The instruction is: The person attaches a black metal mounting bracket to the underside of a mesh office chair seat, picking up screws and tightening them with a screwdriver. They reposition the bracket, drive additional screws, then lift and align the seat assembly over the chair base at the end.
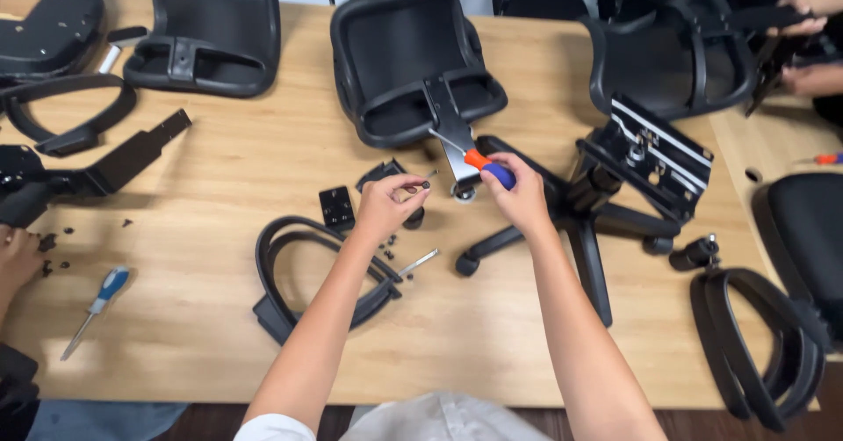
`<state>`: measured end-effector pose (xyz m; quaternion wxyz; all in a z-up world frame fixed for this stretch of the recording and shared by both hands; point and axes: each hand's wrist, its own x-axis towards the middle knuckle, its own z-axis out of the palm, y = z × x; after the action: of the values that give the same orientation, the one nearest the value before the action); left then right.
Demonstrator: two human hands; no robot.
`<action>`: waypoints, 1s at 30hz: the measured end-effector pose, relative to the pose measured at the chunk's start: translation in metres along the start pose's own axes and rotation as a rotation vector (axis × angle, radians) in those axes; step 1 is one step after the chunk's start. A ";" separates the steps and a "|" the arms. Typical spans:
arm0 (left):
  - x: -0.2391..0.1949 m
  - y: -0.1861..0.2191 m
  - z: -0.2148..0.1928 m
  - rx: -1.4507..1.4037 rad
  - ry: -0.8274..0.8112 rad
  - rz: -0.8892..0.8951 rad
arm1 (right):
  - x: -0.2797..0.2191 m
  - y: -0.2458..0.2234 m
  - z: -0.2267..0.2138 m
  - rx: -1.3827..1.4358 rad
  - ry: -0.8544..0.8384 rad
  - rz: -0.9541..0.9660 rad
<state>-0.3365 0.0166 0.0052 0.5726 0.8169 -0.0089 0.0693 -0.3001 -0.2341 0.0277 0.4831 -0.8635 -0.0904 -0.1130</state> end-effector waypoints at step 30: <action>0.241 -0.112 0.065 0.203 -0.158 0.249 | 0.180 -0.017 0.017 -0.330 -0.041 0.041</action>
<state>-0.0805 0.0100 -0.0910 0.4717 0.8660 -0.1480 0.0757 -0.1304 -0.2020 0.0834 0.3350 -0.9349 -0.0630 -0.0987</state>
